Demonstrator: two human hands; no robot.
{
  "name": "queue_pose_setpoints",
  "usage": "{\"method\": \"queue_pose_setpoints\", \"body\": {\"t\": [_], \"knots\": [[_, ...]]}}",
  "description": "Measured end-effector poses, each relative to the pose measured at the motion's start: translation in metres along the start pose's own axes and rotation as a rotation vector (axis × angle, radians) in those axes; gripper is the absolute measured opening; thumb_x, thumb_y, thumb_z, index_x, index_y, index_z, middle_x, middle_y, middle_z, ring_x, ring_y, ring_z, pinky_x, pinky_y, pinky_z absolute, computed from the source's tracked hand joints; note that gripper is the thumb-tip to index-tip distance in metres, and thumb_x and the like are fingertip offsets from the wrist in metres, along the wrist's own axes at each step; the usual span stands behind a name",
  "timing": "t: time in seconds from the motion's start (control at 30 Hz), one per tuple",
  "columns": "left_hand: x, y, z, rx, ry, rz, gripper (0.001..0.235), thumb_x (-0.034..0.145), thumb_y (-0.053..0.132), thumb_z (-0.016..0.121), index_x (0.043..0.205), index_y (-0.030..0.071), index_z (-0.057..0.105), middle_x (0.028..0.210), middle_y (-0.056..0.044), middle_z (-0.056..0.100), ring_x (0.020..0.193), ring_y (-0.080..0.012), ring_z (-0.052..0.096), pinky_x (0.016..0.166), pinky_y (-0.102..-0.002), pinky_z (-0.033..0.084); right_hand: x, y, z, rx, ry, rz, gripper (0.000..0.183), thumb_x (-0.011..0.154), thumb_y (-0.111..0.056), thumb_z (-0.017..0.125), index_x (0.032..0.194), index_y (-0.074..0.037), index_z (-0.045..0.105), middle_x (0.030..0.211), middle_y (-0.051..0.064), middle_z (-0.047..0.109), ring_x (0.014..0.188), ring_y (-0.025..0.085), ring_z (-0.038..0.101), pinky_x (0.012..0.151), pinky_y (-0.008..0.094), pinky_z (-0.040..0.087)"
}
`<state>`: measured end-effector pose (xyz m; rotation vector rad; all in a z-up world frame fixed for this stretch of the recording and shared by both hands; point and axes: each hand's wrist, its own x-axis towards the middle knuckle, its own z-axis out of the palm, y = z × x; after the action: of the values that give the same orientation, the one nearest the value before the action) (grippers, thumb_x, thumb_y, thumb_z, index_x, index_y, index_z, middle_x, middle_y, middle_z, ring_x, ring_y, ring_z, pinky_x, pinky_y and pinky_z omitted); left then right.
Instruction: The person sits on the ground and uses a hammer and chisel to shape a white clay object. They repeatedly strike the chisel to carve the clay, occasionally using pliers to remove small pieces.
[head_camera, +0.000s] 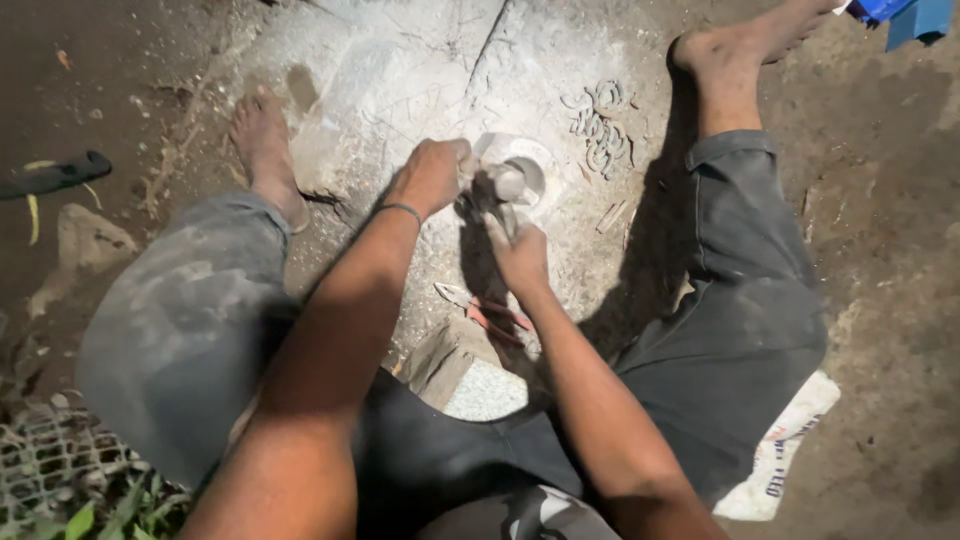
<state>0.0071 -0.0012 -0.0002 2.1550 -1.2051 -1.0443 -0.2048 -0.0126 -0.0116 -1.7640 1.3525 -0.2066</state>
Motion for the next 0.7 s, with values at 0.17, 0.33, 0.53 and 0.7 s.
{"method": "queue_pose_setpoints", "body": {"t": [0.17,0.33,0.53,0.7], "knots": [[0.000,0.001,0.004,0.071,0.060,0.219,0.023,0.096,0.026,0.076,0.085,0.007,0.071,0.086,-0.023,0.069,0.084,-0.0456,0.066,0.073,-0.051,0.052,0.004,0.038,-0.004,0.258,0.042,0.270,0.053,0.094,-0.048,0.070,0.066,-0.003,0.064,0.053,0.003,0.053,0.045,0.014,0.047,0.042,0.038,0.037],[0.003,0.002,-0.005,-0.035,0.072,0.094,0.013,0.090,0.021,0.076,0.092,0.008,0.074,0.089,-0.021,0.071,0.081,-0.0387,0.069,0.073,-0.045,0.054,0.020,0.041,-0.017,0.273,0.151,0.194,0.066,0.098,-0.049,0.070,0.056,-0.001,0.058,0.049,-0.001,0.049,0.042,0.010,0.043,0.039,0.035,0.030],[0.006,0.010,-0.006,-0.078,0.047,0.010,0.011,0.088,0.018,0.076,0.099,0.015,0.079,0.093,-0.016,0.075,0.083,-0.0343,0.071,0.074,-0.042,0.055,0.017,-0.007,-0.037,0.383,0.114,0.127,0.052,0.098,-0.042,0.069,0.061,-0.006,0.060,0.050,-0.004,0.050,0.041,0.007,0.042,0.037,0.031,0.031],[0.008,0.004,0.002,-0.082,0.052,0.024,0.013,0.082,0.014,0.078,0.095,0.017,0.079,0.095,-0.014,0.075,0.085,-0.0338,0.072,0.075,-0.042,0.056,0.000,-0.056,-0.066,0.376,0.078,0.130,0.045,0.098,-0.037,0.069,0.067,-0.005,0.064,0.051,-0.003,0.052,0.041,0.008,0.046,0.038,0.030,0.035]]}}
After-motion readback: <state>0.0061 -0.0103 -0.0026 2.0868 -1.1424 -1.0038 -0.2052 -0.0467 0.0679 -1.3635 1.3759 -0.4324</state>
